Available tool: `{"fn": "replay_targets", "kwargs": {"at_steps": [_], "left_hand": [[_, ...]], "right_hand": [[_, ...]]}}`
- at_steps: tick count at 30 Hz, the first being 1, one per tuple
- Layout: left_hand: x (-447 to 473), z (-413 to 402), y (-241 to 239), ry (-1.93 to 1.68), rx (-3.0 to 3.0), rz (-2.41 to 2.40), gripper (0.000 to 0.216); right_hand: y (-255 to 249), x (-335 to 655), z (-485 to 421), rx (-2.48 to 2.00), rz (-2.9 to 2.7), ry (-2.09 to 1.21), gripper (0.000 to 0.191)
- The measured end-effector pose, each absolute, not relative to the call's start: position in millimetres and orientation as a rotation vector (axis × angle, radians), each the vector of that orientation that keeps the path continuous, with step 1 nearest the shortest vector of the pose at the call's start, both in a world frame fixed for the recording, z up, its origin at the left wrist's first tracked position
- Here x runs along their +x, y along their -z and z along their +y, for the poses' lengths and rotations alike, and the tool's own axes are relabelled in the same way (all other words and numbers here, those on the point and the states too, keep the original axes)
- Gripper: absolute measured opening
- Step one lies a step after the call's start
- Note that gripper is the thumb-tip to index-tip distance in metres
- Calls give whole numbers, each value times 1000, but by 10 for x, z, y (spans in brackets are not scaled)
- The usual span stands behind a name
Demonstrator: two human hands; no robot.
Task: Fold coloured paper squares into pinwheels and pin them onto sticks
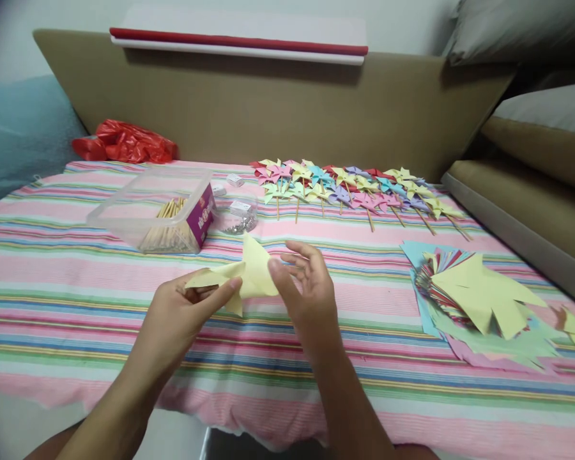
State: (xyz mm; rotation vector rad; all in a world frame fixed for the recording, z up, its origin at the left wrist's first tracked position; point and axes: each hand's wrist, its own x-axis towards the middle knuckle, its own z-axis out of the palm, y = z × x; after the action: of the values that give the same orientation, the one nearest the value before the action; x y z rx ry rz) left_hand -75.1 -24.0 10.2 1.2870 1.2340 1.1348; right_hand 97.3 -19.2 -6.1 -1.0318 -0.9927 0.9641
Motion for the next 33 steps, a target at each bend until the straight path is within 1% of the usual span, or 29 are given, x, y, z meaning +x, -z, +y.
{"fn": "replay_targets", "kwargs": {"at_steps": [4, 6, 11, 16, 19, 22, 24, 27, 30, 33], "left_hand": [[-800, -241, -138, -942, 1467, 1233, 36], [-808, -241, -142, -879, 1496, 1207, 36], [-812, -236, -144, -813, 1453, 1147, 29], [-827, -235, -148, -763, 1419, 1152, 29], [-820, -222, -151, -835, 1347, 1117, 28], [-794, -208, -147, -976, 1260, 1064, 40], [-770, -209, -137, -1115, 1293, 1091, 42], [-744, -229, -116, -1304, 1515, 1217, 34], [-734, -255, -98, -1327, 1731, 1274, 28], [-723, -269, -78, -1357, 1816, 1279, 22]], "right_hand": [[11, 1116, -207, -1087, -1389, -1118, 22], [1, 1143, -218, -1112, -1485, -1164, 17], [13, 1163, -223, -1159, -1547, -1215, 19], [35, 1148, -223, -1188, -1488, -1324, 23], [56, 1081, -221, -1180, -1210, -1393, 30], [80, 996, -215, -1082, -839, -1411, 34], [83, 953, -215, -1005, -703, -1426, 32], [64, 922, -225, -942, -659, -1465, 26], [44, 920, -240, -931, -685, -1494, 25], [43, 912, -250, -953, -707, -1505, 28]]}}
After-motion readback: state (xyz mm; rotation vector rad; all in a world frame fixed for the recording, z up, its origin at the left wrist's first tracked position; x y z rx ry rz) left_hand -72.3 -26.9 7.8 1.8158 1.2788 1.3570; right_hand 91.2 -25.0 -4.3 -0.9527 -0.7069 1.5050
